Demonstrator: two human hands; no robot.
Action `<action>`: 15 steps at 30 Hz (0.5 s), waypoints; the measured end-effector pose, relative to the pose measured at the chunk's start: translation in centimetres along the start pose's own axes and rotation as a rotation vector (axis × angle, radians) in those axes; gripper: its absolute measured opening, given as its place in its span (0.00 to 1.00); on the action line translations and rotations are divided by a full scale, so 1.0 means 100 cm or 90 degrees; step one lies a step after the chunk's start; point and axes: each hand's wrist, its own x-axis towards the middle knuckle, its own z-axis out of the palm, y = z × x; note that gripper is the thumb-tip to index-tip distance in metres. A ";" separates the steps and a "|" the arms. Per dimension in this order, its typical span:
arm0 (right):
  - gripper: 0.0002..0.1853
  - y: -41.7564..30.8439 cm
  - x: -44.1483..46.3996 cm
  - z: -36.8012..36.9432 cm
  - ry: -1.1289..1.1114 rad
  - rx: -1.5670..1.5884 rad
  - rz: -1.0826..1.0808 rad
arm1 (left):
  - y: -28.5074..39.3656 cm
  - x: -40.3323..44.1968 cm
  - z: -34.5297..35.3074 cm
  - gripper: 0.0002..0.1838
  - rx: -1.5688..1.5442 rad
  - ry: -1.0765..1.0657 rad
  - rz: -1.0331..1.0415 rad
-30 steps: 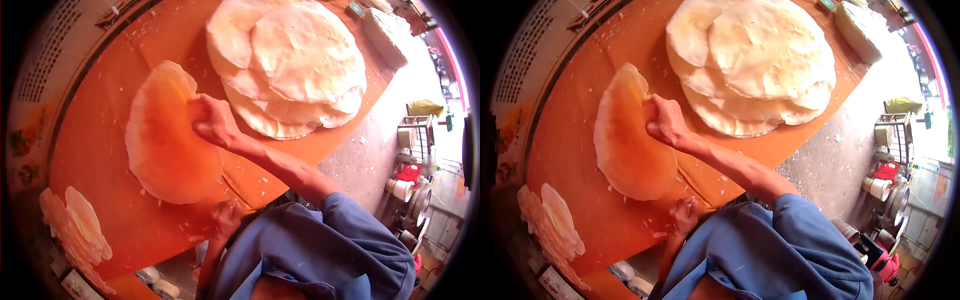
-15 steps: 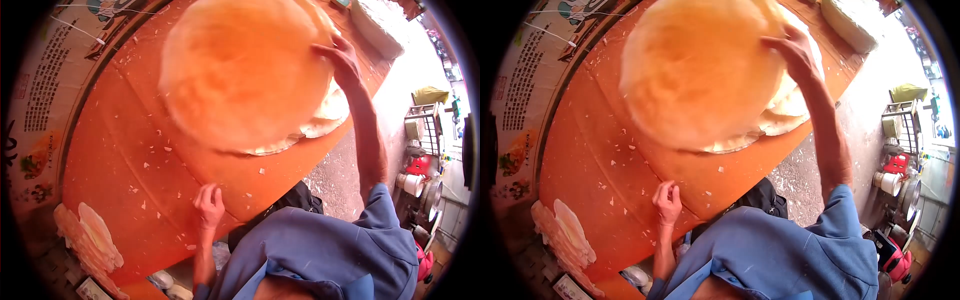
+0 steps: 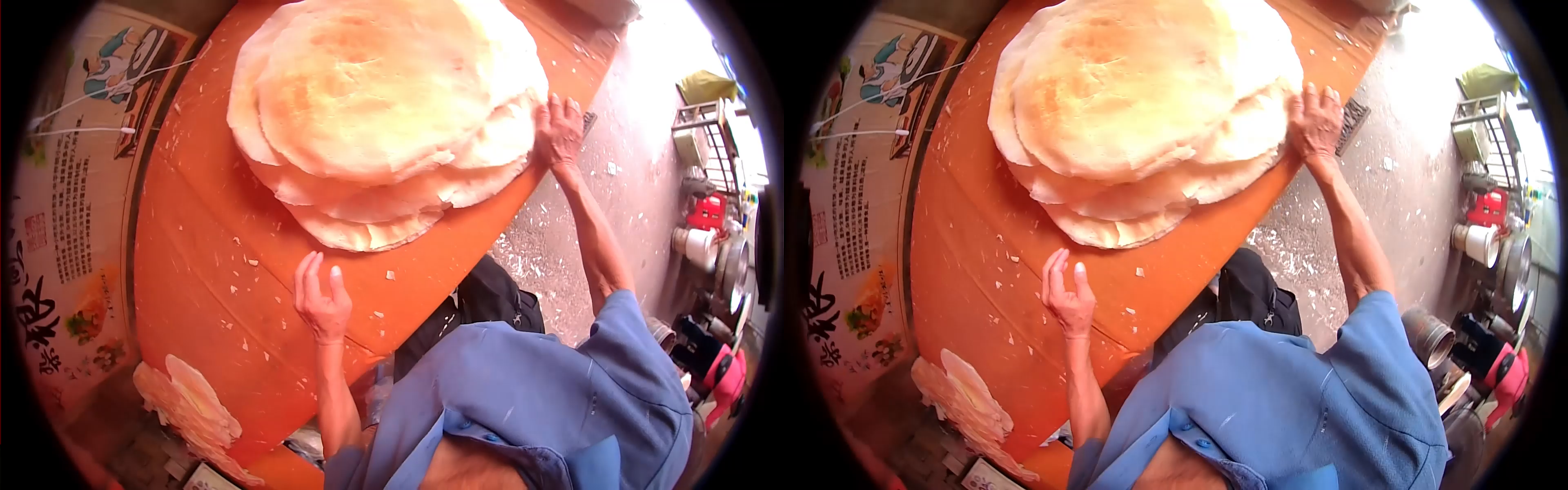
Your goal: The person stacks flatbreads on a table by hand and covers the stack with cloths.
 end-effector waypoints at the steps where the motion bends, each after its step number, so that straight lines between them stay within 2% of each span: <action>1: 0.26 -0.004 -0.006 0.009 0.043 -0.066 -0.026 | 0.006 0.004 0.005 0.15 -0.018 0.002 0.024; 2: 0.26 -0.001 -0.010 0.014 0.041 -0.068 -0.015 | 0.014 0.009 0.006 0.15 0.004 -0.005 0.074; 4: 0.25 0.006 -0.002 0.023 0.051 0.055 0.023 | 0.019 0.007 0.018 0.15 -0.010 -0.003 0.087; 8: 0.25 -0.023 0.016 0.030 0.040 0.080 0.022 | 0.017 0.010 0.025 0.15 -0.036 0.023 0.077; 15: 0.25 -0.001 0.002 0.026 0.026 0.092 0.050 | 0.028 0.025 0.030 0.14 -0.012 0.056 0.111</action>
